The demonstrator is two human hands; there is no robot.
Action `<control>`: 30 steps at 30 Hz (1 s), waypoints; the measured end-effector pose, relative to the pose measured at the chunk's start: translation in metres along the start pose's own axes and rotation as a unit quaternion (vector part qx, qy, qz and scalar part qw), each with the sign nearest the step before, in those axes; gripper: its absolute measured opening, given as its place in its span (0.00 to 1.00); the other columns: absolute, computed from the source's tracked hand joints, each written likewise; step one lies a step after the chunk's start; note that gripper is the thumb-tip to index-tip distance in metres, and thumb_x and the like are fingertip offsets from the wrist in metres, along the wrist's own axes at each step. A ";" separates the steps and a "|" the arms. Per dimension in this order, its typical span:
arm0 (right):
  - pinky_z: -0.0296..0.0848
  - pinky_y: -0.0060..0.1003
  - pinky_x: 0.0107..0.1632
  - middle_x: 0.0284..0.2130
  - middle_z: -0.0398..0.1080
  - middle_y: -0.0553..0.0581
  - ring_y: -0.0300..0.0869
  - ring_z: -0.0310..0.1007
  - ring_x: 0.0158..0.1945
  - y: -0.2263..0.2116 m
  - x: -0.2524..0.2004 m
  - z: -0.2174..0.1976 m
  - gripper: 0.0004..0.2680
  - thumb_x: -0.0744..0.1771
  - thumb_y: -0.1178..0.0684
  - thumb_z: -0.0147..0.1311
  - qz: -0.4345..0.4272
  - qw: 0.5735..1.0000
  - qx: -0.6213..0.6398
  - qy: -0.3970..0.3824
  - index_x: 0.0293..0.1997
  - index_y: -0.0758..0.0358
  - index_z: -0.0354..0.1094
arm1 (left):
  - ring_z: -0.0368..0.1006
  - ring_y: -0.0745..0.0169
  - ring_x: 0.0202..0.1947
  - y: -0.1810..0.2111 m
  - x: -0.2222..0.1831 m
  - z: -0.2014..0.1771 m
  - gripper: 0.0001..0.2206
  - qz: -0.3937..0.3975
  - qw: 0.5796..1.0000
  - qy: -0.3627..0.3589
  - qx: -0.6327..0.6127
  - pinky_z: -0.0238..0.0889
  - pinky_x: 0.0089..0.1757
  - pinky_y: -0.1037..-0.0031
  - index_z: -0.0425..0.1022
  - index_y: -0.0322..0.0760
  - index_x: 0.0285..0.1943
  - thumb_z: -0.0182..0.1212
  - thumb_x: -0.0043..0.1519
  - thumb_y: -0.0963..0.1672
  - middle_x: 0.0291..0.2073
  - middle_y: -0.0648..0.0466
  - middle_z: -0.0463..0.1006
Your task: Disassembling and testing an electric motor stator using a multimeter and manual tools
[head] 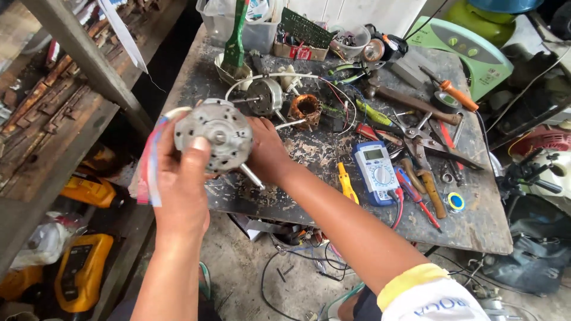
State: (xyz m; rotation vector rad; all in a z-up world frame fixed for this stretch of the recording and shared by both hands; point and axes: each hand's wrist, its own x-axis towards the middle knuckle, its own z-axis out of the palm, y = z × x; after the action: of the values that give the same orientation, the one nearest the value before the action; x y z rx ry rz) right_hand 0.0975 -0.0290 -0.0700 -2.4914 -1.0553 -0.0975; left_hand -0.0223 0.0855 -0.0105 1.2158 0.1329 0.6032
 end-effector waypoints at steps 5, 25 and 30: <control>0.57 0.57 0.69 0.63 0.66 0.65 0.58 0.63 0.67 0.028 -0.028 -0.031 0.25 0.61 0.56 0.66 -0.099 0.991 0.035 0.085 0.66 0.61 0.63 | 0.75 0.57 0.55 0.015 -0.006 0.004 0.26 0.070 0.975 -0.014 0.210 0.69 0.55 0.69 0.67 0.33 0.66 0.64 0.57 0.43 0.57 0.46 0.77; 0.65 0.50 0.56 0.40 0.69 0.52 0.50 0.70 0.47 0.156 -0.135 -0.046 0.04 0.62 0.48 0.63 0.031 0.968 -0.233 0.085 0.35 0.50 0.76 | 0.81 0.42 0.26 -0.048 -0.026 0.037 0.31 0.131 0.702 -0.200 0.670 0.74 0.24 0.57 0.78 0.42 0.62 0.67 0.53 0.58 0.37 0.42 0.79; 0.63 0.46 0.57 0.37 0.70 0.52 0.46 0.71 0.47 0.176 -0.127 -0.025 0.02 0.63 0.50 0.61 0.100 0.955 -0.272 0.068 0.34 0.50 0.77 | 0.79 0.46 0.25 -0.067 -0.026 0.040 0.26 0.224 0.688 -0.122 0.679 0.71 0.25 0.61 0.83 0.42 0.53 0.70 0.50 0.56 0.30 0.48 0.76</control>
State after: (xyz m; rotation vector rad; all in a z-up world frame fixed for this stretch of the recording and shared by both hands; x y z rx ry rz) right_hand 0.1333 -0.2327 -0.1391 -3.0084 -0.7885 -0.5579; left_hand -0.0031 0.0247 -0.0620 2.8461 0.0317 0.7568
